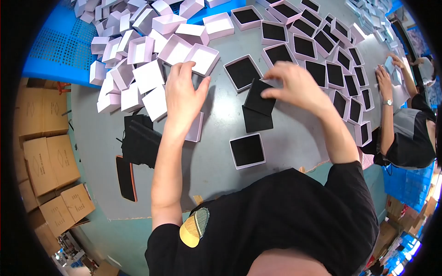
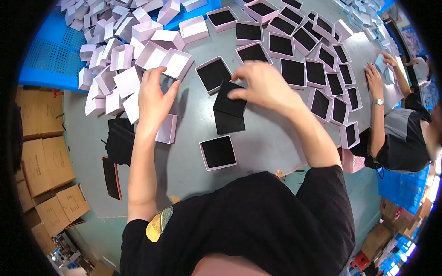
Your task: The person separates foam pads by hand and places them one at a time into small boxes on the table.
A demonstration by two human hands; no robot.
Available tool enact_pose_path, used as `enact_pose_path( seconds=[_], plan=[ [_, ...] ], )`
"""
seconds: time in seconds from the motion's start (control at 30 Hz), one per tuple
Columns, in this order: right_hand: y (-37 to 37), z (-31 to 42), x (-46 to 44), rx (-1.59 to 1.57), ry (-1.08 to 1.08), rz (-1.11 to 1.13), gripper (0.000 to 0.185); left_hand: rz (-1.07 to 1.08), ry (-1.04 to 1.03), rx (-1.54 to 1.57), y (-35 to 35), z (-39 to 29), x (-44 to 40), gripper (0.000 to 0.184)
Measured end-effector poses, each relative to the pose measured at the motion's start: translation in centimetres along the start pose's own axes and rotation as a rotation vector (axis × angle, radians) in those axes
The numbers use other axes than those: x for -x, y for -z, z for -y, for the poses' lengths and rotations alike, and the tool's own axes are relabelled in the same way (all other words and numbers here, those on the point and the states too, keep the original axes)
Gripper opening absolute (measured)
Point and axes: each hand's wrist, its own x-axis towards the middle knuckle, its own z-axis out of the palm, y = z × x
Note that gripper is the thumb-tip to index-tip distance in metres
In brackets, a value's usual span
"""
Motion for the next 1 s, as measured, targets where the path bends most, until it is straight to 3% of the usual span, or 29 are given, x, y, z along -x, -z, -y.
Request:
enact_pose_path(
  seconds=[0.1,0.13,0.2,0.33,0.43,0.5,0.63,0.7,0.73,0.83,0.97,1.0],
  plan=[
    [-2.7,-0.6,1.8,-0.200,-0.212,0.025,0.024,0.094,0.060,-0.055,-2.0,0.7,-1.0,0.038],
    [-2.9,-0.7,1.9,-0.294,-0.279,0.048,0.023,0.220,0.133,-0.044,-2.3,0.9,-1.5,0.032],
    [-2.0,-1.1,1.9,-0.522,-0.359,0.110,0.020,0.153,0.058,-0.061,-3.3,1.8,-1.3,0.027],
    [2.4,-1.3,-2.1,-0.523,-0.061,-0.059,0.014,0.174,-0.204,0.055,-2.7,2.7,-0.9,0.018],
    [1.7,-0.5,-8.7,-0.361,0.158,-0.257,0.014,0.257,-0.180,0.217,-2.5,2.8,-0.8,0.014],
    [-0.7,-0.4,-12.8,-0.352,0.294,-0.200,0.014,0.264,-0.057,0.264,-2.5,2.7,-1.0,0.047],
    [-4.3,0.8,-15.5,-0.068,0.270,0.107,0.014,0.189,0.029,0.359,-2.9,2.8,-1.5,0.094],
    [-5.9,0.4,-15.2,0.267,0.420,0.118,0.009,0.210,0.029,0.337,-3.1,2.8,-1.5,0.115],
    [-6.4,0.6,-14.8,0.381,0.620,-0.067,0.008,0.207,0.002,0.336,-3.4,2.5,-1.5,0.117],
    [-7.5,1.0,-13.2,0.400,0.571,-0.170,0.010,0.217,-0.013,0.374,-4.5,1.9,-1.9,0.118],
    [-4.1,0.1,-7.8,0.327,0.366,-0.258,0.011,0.216,-0.097,0.171,-2.1,1.4,-1.6,0.086],
    [-2.5,0.5,-5.6,0.280,0.388,-0.202,0.011,0.282,-0.032,0.171,-0.1,1.7,-1.6,0.072]
  ],
)
